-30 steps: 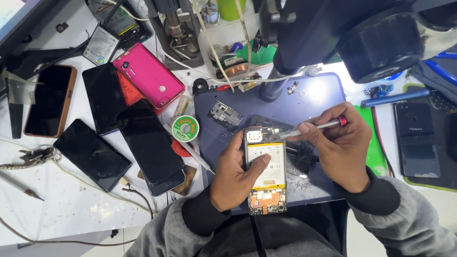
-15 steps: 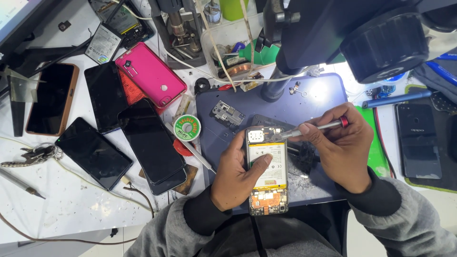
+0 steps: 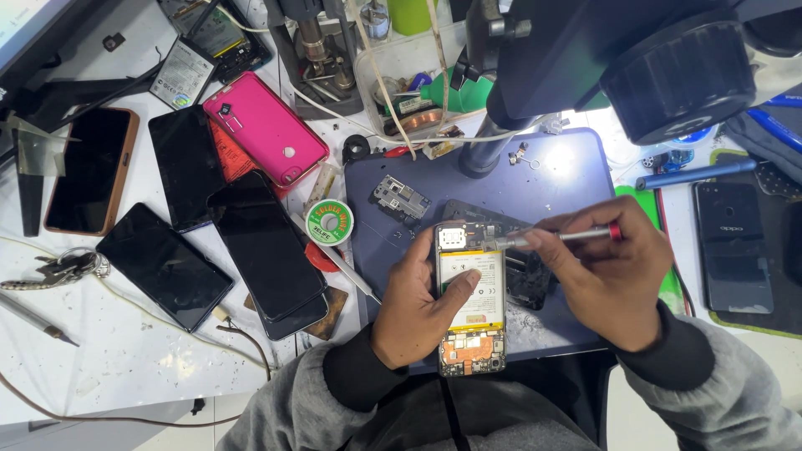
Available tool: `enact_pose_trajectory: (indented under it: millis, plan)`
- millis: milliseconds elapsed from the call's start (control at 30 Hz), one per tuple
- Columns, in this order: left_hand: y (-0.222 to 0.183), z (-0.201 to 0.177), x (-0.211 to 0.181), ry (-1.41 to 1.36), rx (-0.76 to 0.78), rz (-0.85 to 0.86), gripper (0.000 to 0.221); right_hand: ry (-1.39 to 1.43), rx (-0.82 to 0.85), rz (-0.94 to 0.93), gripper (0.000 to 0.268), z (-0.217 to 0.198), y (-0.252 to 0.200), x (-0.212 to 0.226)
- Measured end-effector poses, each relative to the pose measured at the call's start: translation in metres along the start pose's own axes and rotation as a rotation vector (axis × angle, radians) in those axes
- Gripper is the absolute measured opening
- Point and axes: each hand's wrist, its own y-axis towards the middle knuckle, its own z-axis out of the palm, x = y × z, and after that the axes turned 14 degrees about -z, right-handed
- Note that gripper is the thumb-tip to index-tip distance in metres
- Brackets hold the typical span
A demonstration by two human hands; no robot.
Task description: Repairing a mobile phone by using a screwdriver to manipulate internal components.
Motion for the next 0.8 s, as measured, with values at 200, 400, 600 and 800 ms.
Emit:
enact_pose_trajectory:
  millis: [200, 400, 600, 800]
  plan:
    - [0.0, -0.001, -0.002, 0.06, -0.007, 0.113, 0.044, -0.109, 0.291, -0.456, 0.022, -0.014, 0.014, 0.014]
    - [0.001, -0.002, 0.002, 0.139, -0.029, 0.133, 0.044, -0.106, 0.563, -0.548, 0.012, -0.021, 0.028, 0.021]
    - [0.0, -0.002, -0.002, 0.269, -0.087, 0.168, 0.042, -0.124, 0.755, -0.519, 0.024, -0.025, 0.051, 0.039]
    - [0.002, -0.004, 0.003, 0.285, -0.127, 0.18, 0.044, -0.146, 0.644, -0.61, 0.025, -0.018, 0.062, 0.049]
